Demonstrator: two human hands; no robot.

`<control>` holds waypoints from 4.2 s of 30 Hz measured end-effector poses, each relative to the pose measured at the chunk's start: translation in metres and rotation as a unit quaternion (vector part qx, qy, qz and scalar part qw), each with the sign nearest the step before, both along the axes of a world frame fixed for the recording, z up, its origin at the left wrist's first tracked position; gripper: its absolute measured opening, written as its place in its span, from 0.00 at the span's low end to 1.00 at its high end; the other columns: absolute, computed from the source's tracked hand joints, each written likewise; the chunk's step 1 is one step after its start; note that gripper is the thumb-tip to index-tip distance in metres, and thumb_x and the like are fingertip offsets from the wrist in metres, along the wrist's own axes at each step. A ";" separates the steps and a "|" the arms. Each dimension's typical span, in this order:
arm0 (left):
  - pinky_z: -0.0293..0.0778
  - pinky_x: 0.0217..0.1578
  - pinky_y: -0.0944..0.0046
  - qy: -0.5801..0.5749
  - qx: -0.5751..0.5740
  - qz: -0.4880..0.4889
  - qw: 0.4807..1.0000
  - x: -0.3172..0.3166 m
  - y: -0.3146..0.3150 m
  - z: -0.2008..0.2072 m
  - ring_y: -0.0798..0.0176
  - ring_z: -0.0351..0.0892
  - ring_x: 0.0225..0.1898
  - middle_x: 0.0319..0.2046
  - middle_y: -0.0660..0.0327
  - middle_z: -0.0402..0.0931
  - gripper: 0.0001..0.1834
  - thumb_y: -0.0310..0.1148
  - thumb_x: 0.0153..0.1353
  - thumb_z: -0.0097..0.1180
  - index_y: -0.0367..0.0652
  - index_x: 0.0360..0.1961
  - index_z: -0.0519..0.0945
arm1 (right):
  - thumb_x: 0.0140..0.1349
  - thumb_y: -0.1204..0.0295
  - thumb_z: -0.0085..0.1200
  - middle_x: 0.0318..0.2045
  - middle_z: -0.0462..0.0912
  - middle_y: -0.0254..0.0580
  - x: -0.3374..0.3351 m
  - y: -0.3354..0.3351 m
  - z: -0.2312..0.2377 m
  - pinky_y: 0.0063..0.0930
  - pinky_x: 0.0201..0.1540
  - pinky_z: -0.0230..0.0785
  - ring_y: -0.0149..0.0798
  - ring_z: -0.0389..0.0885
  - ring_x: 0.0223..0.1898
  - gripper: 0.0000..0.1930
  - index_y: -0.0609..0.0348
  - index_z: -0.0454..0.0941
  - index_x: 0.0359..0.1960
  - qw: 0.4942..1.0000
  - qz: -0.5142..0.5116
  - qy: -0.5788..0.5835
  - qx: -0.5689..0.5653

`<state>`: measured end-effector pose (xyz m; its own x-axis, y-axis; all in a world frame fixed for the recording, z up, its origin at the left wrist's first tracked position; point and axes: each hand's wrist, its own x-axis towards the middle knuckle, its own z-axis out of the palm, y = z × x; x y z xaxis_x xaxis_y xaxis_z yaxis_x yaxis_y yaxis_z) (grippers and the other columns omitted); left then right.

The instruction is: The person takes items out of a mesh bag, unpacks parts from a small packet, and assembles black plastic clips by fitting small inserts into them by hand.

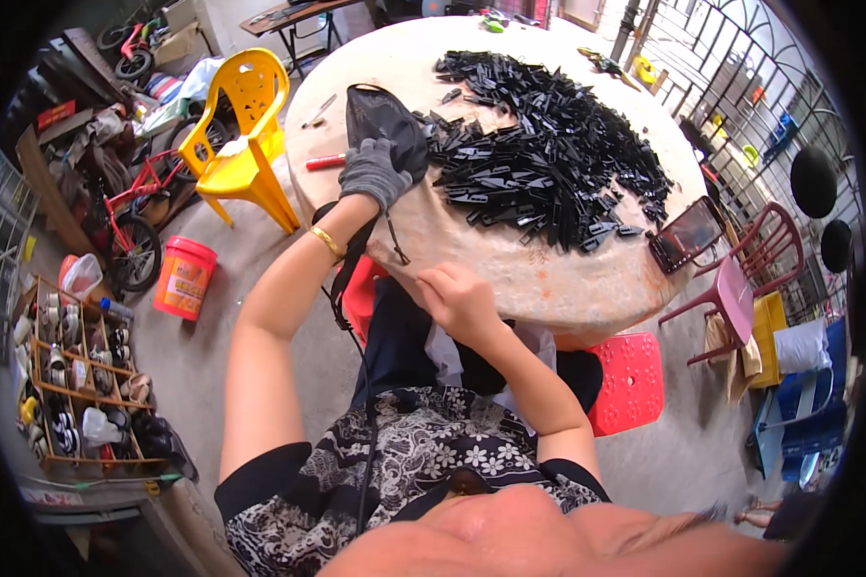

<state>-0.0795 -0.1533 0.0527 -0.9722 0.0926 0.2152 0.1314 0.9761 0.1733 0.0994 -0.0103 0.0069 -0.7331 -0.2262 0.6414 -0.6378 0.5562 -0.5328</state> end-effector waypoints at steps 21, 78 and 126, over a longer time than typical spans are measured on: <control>0.72 0.37 0.63 0.313 0.357 0.029 0.880 -0.125 -0.115 0.020 0.57 0.79 0.30 0.25 0.54 0.79 0.07 0.29 0.46 0.60 0.39 0.27 0.77 | 0.50 0.79 0.57 0.25 0.79 0.44 0.080 0.082 -0.023 0.31 0.28 0.70 0.45 0.78 0.26 0.05 0.62 0.77 0.30 0.995 -0.090 -0.039 -0.020; 0.57 0.59 0.52 0.074 0.053 -0.355 0.930 -0.089 0.122 -0.026 0.43 0.61 0.58 0.54 0.44 0.66 0.32 0.57 0.60 0.41 0.46 0.57 0.68 | 0.56 0.55 0.52 0.55 0.69 0.53 -0.151 0.323 -0.013 0.44 0.60 0.55 0.53 0.64 0.58 0.27 0.60 0.70 0.52 0.892 -0.440 -0.054 0.088; 0.52 0.58 0.44 0.234 0.088 -0.493 0.833 0.060 0.194 -0.024 0.49 0.63 0.56 0.48 0.56 0.70 0.20 0.44 0.48 0.60 0.48 0.42 0.78 | 0.49 0.72 0.58 0.51 0.72 0.51 0.019 0.271 -0.028 0.38 0.50 0.66 0.49 0.72 0.49 0.12 0.58 0.80 0.38 0.926 -0.374 0.050 0.027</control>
<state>-0.0195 0.0403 0.0286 -0.2470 0.7238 0.6443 0.9482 0.3175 0.0068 0.1187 0.2609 -0.0213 -0.6352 0.2869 0.7171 -0.1083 0.8862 -0.4504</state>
